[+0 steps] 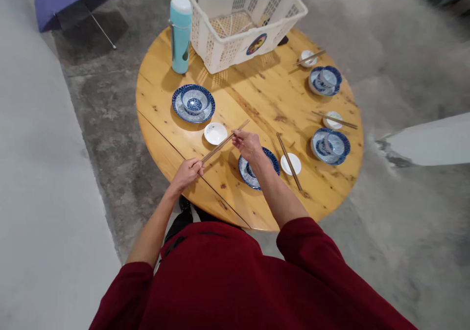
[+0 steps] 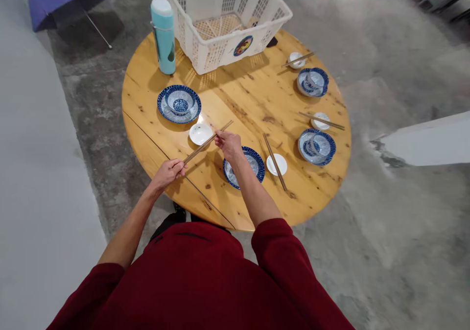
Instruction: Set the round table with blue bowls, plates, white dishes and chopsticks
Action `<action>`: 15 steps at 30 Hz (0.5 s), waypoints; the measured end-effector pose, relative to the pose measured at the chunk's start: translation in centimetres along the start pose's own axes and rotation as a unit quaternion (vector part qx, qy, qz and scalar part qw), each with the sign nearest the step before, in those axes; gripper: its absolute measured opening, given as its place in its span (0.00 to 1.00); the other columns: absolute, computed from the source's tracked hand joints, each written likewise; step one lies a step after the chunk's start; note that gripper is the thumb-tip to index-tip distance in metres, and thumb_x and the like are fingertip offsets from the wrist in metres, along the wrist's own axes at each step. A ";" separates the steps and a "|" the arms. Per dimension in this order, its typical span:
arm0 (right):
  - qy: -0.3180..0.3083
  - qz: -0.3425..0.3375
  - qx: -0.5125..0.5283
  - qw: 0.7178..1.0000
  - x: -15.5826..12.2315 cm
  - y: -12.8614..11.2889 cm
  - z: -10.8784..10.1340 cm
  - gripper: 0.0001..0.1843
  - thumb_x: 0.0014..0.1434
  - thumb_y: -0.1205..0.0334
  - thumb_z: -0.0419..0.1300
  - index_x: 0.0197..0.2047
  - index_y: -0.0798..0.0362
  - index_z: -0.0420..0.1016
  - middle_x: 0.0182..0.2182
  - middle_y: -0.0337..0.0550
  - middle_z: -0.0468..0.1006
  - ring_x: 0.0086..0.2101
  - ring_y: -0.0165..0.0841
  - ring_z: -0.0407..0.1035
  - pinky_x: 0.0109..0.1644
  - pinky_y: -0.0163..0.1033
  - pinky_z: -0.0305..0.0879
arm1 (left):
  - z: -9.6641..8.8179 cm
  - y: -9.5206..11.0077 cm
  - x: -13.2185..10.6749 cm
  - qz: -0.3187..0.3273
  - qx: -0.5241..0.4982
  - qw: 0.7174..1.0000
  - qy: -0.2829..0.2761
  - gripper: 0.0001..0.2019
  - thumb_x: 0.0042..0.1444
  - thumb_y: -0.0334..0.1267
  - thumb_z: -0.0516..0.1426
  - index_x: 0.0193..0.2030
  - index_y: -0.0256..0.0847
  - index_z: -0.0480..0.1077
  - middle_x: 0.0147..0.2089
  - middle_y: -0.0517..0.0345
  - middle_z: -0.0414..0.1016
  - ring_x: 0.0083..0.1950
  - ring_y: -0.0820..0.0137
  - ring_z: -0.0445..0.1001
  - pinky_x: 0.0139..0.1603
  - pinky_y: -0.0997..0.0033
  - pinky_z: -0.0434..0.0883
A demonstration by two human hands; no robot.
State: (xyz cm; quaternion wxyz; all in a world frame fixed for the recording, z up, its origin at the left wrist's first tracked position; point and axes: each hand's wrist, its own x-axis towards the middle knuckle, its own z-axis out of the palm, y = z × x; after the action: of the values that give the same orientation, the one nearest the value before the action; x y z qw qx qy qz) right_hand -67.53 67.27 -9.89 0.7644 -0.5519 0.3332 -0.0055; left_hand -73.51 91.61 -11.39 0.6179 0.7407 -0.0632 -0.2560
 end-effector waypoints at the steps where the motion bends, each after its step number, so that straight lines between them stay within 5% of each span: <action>1: 0.005 0.003 -0.001 1.000 0.8 -0.3 0.4 0.06 0.55 0.72 0.66 0.28 0.56 0.75 0.21 0.35 0.73 0.22 0.22 0.67 0.26 0.26 0.68 | 0.1 0.1 0.8 -0.001 -0.001 1.000 0.009 0.16 0.59 0.45 0.51 0.25 0.39 0.69 0.28 0.58 0.73 0.25 0.75 0.60 0.27 0.74 0.57; 9: 0.035 0.012 -0.071 0.997 6.9 -1.2 2.5 0.09 0.58 0.72 0.63 0.26 0.56 0.74 0.20 0.34 0.71 0.19 0.22 0.65 0.23 0.26 0.62 | 0.7 0.6 5.8 -0.047 -0.022 0.997 0.050 0.12 0.58 0.43 0.53 0.29 0.39 0.71 0.28 0.58 0.74 0.24 0.75 0.61 0.26 0.75 0.58; 15: 0.008 -0.006 -0.110 0.994 9.2 -0.3 2.9 0.12 0.57 0.72 0.65 0.23 0.55 0.71 0.19 0.36 0.70 0.20 0.24 0.65 0.22 0.27 0.57 | 0.1 0.3 6.9 -0.076 -0.042 0.994 0.061 0.12 0.58 0.42 0.55 0.29 0.38 0.72 0.26 0.58 0.72 0.22 0.77 0.60 0.24 0.75 0.57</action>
State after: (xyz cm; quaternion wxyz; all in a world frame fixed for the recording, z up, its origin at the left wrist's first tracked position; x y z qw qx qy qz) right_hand -58.80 66.18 -13.77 0.6964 -0.6345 0.3347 0.0221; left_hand -67.52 88.63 -13.17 0.6296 0.7314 0.0418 -0.2587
